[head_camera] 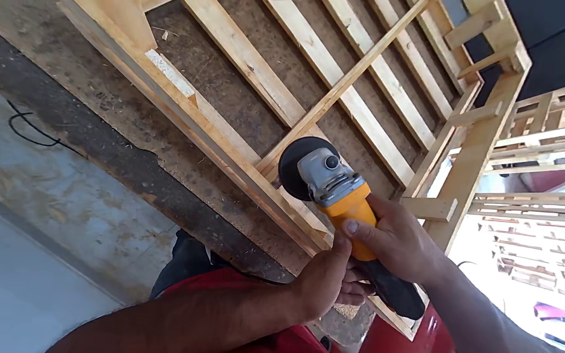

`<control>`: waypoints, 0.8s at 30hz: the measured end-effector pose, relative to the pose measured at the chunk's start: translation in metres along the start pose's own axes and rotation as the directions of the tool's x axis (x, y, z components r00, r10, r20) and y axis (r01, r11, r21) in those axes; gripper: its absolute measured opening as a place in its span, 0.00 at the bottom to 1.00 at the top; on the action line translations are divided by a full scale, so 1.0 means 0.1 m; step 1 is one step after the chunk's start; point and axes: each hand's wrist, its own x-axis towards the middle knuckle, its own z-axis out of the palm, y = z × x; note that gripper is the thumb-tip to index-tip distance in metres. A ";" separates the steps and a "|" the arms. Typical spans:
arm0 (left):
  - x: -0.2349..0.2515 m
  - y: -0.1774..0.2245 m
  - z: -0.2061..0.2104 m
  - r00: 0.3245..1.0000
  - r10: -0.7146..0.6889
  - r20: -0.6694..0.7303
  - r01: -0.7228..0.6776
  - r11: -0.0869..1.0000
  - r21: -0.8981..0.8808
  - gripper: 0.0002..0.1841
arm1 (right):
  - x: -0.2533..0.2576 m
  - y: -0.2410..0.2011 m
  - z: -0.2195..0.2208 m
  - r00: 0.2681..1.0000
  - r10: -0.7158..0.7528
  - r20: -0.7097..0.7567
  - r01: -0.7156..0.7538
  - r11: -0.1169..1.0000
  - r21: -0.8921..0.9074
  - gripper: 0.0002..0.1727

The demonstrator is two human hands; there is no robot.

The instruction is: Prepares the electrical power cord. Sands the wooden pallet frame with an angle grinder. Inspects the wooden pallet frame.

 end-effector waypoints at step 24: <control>-0.01 -0.05 0.14 0.994 0.095 -0.049 -0.098 0.993 -0.064 0.53 | 0.08 -0.21 -0.08 0.997 -0.041 0.063 0.050 0.988 -0.147 0.30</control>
